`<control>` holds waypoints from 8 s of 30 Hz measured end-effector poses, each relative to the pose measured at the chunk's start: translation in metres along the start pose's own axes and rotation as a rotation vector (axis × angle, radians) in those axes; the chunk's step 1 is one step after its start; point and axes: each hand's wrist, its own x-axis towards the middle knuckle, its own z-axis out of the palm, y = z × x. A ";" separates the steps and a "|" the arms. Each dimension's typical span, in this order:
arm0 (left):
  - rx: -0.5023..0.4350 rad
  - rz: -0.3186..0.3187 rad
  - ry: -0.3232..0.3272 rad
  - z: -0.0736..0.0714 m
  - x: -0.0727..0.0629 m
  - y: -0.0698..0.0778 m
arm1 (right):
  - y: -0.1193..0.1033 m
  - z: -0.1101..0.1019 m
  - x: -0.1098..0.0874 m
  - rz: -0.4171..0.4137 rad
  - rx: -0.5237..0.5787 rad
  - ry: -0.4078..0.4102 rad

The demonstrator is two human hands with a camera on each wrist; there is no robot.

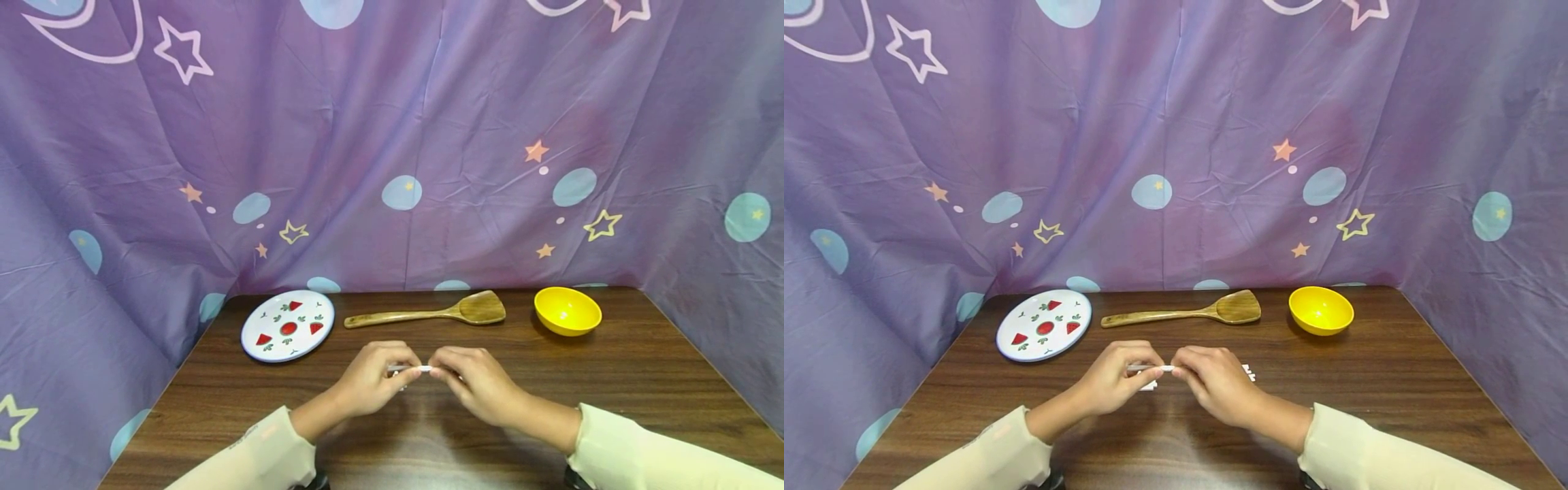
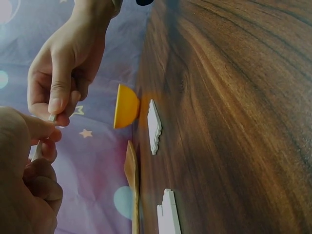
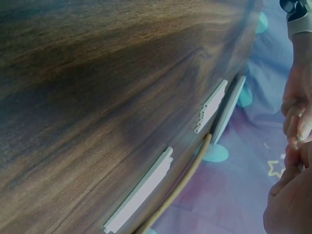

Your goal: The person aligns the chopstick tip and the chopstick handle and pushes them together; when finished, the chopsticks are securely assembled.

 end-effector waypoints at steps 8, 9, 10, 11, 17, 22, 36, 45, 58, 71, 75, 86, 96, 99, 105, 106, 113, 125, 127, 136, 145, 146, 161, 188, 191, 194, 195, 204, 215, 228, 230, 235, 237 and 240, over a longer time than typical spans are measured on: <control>0.004 -0.005 -0.016 -0.001 -0.002 0.000 | 0.000 0.002 -0.001 -0.001 0.002 -0.008; 0.006 -0.004 -0.019 -0.001 -0.002 0.000 | 0.001 0.002 -0.001 0.000 0.004 -0.011; 0.009 -0.002 -0.021 -0.001 -0.002 0.000 | 0.001 0.002 -0.001 0.002 0.006 -0.014; 0.012 0.000 -0.023 0.000 -0.002 0.000 | 0.001 0.002 -0.002 0.003 0.007 -0.018; 0.031 0.016 -0.025 0.000 -0.002 0.000 | 0.001 -0.002 -0.001 0.029 0.037 -0.053; 0.030 -0.036 -0.033 -0.003 -0.003 0.000 | 0.001 -0.005 0.004 0.089 0.092 -0.082; -0.150 -0.246 -0.006 -0.007 -0.009 -0.003 | 0.011 -0.021 0.020 0.494 0.370 -0.117; -0.476 -0.385 -0.035 0.001 -0.012 0.003 | 0.013 -0.012 0.033 0.646 0.713 0.043; -0.697 -0.470 0.074 0.012 -0.016 0.010 | 0.010 0.006 0.045 0.627 0.738 0.085; -0.614 -0.483 0.123 0.004 -0.039 0.002 | 0.039 0.012 0.029 0.669 0.680 0.009; -0.573 -0.526 0.139 -0.003 -0.054 -0.006 | 0.052 0.008 0.018 0.637 0.553 -0.042; -0.571 -0.628 0.134 -0.029 -0.099 -0.029 | 0.085 0.001 -0.013 0.504 0.287 -0.238; -0.482 -0.684 0.129 -0.050 -0.131 -0.049 | 0.100 -0.003 -0.028 0.489 0.296 -0.347; -0.440 -0.686 0.116 -0.052 -0.137 -0.054 | 0.102 -0.004 -0.028 0.487 0.295 -0.368; -0.257 -0.631 0.069 -0.057 -0.145 -0.061 | 0.104 -0.005 -0.026 0.487 0.286 -0.404; -0.221 -0.621 0.067 -0.058 -0.146 -0.062 | 0.104 -0.005 -0.026 0.487 0.283 -0.407; -0.115 -0.605 0.037 -0.061 -0.149 -0.064 | 0.106 -0.003 -0.026 0.486 0.289 -0.407; -0.026 -0.616 0.026 -0.062 -0.153 -0.067 | 0.107 -0.003 -0.028 0.504 0.291 -0.405; -0.025 -0.624 0.030 -0.062 -0.153 -0.068 | 0.106 -0.003 -0.028 0.514 0.290 -0.406; -0.013 -0.641 0.044 -0.062 -0.150 -0.068 | 0.106 -0.003 -0.026 0.518 0.297 -0.414; 0.028 -0.601 0.050 -0.056 -0.121 -0.064 | 0.108 -0.003 -0.027 0.543 0.314 -0.411; 0.029 -0.582 0.048 -0.054 -0.115 -0.063 | 0.108 -0.002 -0.027 0.543 0.314 -0.410; 0.041 -0.390 -0.057 -0.013 -0.034 -0.064 | 0.108 -0.002 -0.027 0.549 0.307 -0.412; 0.165 -0.372 -0.164 0.016 -0.006 -0.077 | 0.101 0.000 -0.026 0.542 0.410 -0.364; 0.166 -0.365 -0.166 0.016 -0.005 -0.076 | 0.100 0.002 -0.025 0.563 0.423 -0.355; 0.168 -0.350 -0.166 0.017 -0.004 -0.075 | 0.099 0.003 -0.024 0.570 0.429 -0.349; 0.171 -0.343 -0.165 0.017 -0.004 -0.075 | 0.099 0.003 -0.024 0.572 0.428 -0.348; 0.192 -0.313 -0.165 0.018 -0.002 -0.076 | 0.099 0.004 -0.024 0.544 0.356 -0.339; 0.267 -0.242 -0.161 0.014 0.003 -0.068 | 0.097 -0.001 -0.019 0.454 0.220 -0.338; 0.260 -0.143 -0.168 0.011 0.008 -0.042 | 0.064 -0.007 -0.001 0.293 0.160 -0.327; 0.249 -0.145 -0.171 0.011 0.009 -0.038 | 0.059 -0.007 0.001 0.274 0.161 -0.323; 0.236 -0.142 -0.180 0.010 0.010 -0.030 | 0.046 -0.007 0.003 0.241 0.128 -0.302; 0.232 -0.138 -0.181 0.010 0.009 -0.027 | 0.041 -0.007 0.003 0.221 0.106 -0.288; 0.221 -0.127 -0.181 0.009 0.009 -0.023 | 0.036 -0.007 0.002 0.180 0.062 -0.259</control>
